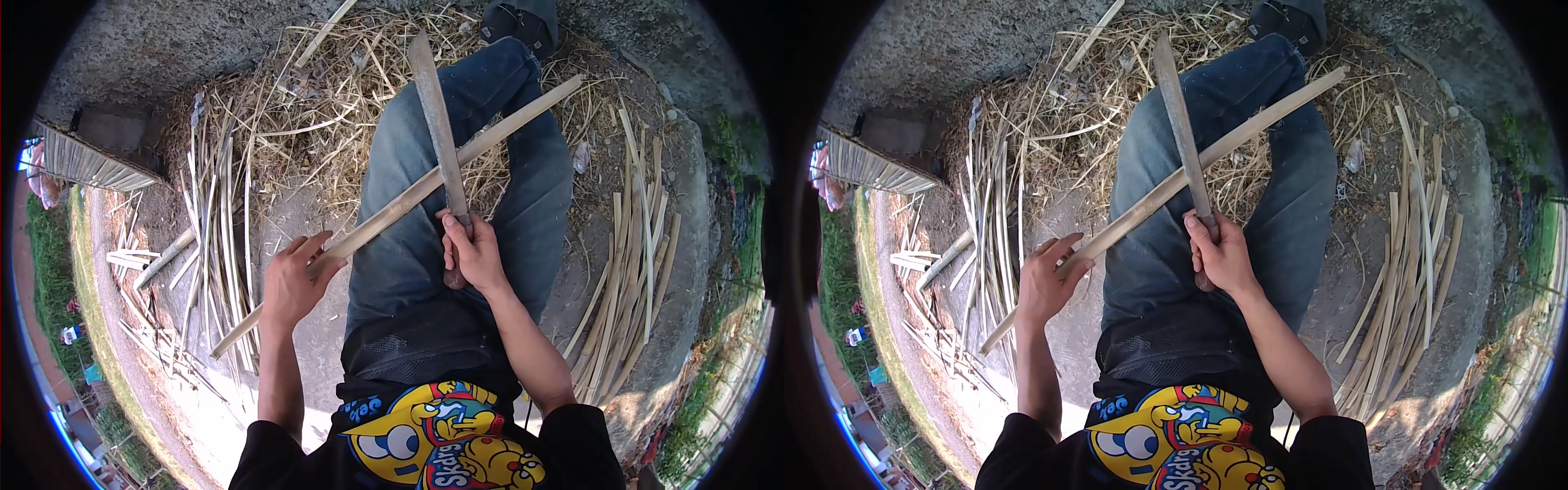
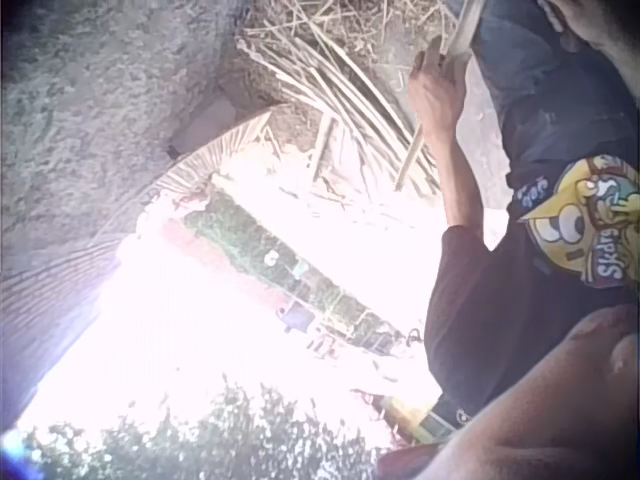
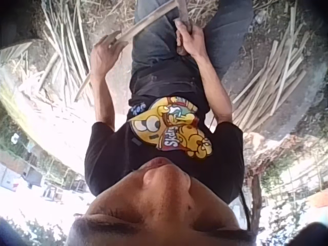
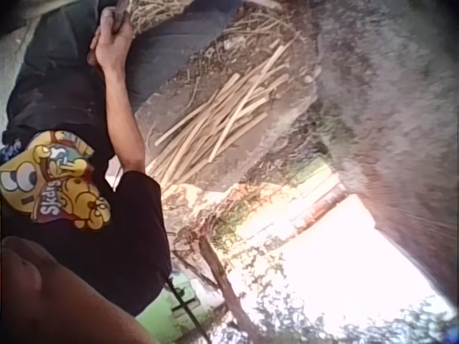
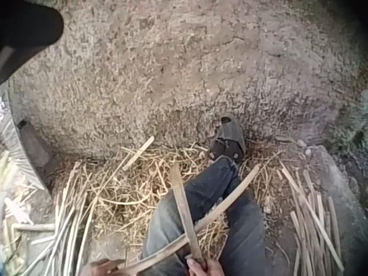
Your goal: The person uses a large knife to shave and smooth the surface of a bamboo strip, holding the strip between their legs and hands while pulling the knife toward them.
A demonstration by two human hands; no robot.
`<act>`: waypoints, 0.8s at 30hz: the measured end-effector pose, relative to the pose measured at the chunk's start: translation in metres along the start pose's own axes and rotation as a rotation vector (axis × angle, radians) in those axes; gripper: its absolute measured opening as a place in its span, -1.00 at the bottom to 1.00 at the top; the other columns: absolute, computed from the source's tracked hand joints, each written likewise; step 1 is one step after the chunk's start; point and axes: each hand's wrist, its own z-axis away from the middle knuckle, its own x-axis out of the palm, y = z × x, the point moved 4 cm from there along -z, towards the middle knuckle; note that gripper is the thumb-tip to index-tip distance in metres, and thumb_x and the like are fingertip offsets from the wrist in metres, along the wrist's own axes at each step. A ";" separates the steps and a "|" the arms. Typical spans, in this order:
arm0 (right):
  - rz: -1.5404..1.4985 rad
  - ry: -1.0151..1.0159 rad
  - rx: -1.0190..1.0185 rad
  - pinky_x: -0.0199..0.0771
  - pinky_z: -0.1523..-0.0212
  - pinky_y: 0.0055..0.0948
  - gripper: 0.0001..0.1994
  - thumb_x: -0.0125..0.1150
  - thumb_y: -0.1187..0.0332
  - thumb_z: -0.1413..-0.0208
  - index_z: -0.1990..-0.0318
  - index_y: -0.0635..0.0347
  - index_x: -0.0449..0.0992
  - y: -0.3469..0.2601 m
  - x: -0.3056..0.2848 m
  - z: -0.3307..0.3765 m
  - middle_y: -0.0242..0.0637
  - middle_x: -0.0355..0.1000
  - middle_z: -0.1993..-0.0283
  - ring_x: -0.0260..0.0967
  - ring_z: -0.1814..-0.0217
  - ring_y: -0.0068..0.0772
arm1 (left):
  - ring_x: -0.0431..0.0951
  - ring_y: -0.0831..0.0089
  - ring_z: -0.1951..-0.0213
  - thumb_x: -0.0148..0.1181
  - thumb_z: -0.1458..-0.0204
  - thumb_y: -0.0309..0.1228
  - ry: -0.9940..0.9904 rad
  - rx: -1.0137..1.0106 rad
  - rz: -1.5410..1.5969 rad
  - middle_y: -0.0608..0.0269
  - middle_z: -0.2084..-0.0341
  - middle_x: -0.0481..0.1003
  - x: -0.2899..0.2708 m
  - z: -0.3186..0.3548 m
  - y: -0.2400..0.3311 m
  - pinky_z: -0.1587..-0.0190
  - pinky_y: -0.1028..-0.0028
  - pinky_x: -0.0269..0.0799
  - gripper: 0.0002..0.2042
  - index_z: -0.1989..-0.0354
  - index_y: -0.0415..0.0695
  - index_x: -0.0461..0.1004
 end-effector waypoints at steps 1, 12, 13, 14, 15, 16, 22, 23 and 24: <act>0.063 0.009 -0.108 0.31 0.61 -0.59 -0.70 0.18 0.17 -0.38 0.05 0.27 0.45 -0.003 -0.001 0.000 -0.42 0.37 0.52 0.29 0.65 -0.67 | 0.68 0.14 0.35 0.47 0.00 -0.15 -0.050 -0.084 -0.006 0.05 0.37 0.62 -0.010 0.015 -0.015 0.29 0.24 0.55 -0.54 -0.03 -0.12 0.61; -0.048 0.121 0.027 0.18 0.70 -0.59 -0.73 0.15 0.18 -0.39 0.21 0.22 0.44 -0.008 -0.016 -0.005 -0.44 0.33 0.56 0.21 0.70 -0.70 | 0.47 0.10 0.62 0.41 -0.09 -0.21 0.121 -0.210 -0.121 0.01 0.63 0.49 -0.016 0.092 -0.116 0.50 0.22 0.31 -0.70 0.39 -0.23 0.58; 0.025 0.166 -0.011 0.17 0.71 -0.59 -0.71 0.16 0.16 -0.39 0.25 0.23 0.44 -0.015 -0.020 -0.007 -0.45 0.32 0.58 0.21 0.71 -0.70 | 0.49 0.08 0.57 0.40 -0.10 -0.23 0.141 -0.164 -0.123 0.04 0.61 0.49 -0.008 0.087 -0.121 0.47 0.21 0.35 -0.72 0.41 -0.22 0.57; 0.113 0.242 -0.012 0.16 0.71 -0.59 -0.68 0.16 0.15 -0.39 0.29 0.24 0.45 -0.020 -0.025 -0.009 -0.46 0.31 0.60 0.21 0.71 -0.70 | 0.49 0.08 0.57 0.40 -0.10 -0.23 0.152 -0.169 -0.113 0.04 0.61 0.49 0.000 0.082 -0.129 0.47 0.21 0.35 -0.72 0.41 -0.22 0.57; 0.075 0.271 -0.019 0.15 0.72 -0.60 -0.65 0.16 0.13 -0.38 0.34 0.24 0.45 -0.026 -0.030 -0.013 -0.47 0.31 0.61 0.20 0.71 -0.71 | 0.50 0.08 0.54 0.40 -0.10 -0.23 0.218 -0.117 -0.108 0.04 0.60 0.49 0.006 0.076 -0.133 0.45 0.21 0.35 -0.73 0.41 -0.21 0.57; 0.069 0.286 -0.037 0.15 0.72 -0.60 -0.64 0.16 0.11 -0.38 0.34 0.22 0.44 -0.033 -0.036 -0.016 -0.47 0.30 0.61 0.20 0.71 -0.71 | 0.50 0.08 0.52 0.39 -0.10 -0.23 0.270 -0.063 -0.104 0.05 0.59 0.49 0.009 0.072 -0.137 0.44 0.20 0.36 -0.73 0.40 -0.20 0.57; 0.030 0.383 -0.100 0.19 0.73 -0.56 -0.62 0.12 0.05 -0.39 0.34 0.17 0.40 -0.065 -0.064 -0.035 -0.46 0.28 0.60 0.19 0.73 -0.66 | 0.48 0.10 0.53 0.42 -0.06 -0.31 0.376 0.040 -0.152 0.10 0.57 0.51 0.010 0.057 -0.147 0.45 0.21 0.35 -0.78 0.43 -0.19 0.55; 0.002 0.380 -0.083 0.19 0.73 -0.56 -0.62 0.12 0.05 -0.39 0.34 0.18 0.40 -0.065 -0.064 -0.034 -0.45 0.28 0.60 0.19 0.72 -0.66 | 0.47 0.12 0.54 0.42 -0.06 -0.31 0.393 0.054 -0.150 0.11 0.58 0.50 0.009 0.055 -0.145 0.45 0.22 0.34 -0.78 0.43 -0.19 0.55; -0.026 0.377 -0.082 0.19 0.73 -0.55 -0.62 0.11 0.05 -0.39 0.34 0.18 0.39 -0.063 -0.061 -0.030 -0.45 0.27 0.60 0.19 0.72 -0.66 | 0.47 0.13 0.55 0.42 -0.06 -0.31 0.401 0.055 -0.151 0.12 0.58 0.50 0.009 0.053 -0.143 0.46 0.22 0.34 -0.78 0.43 -0.18 0.55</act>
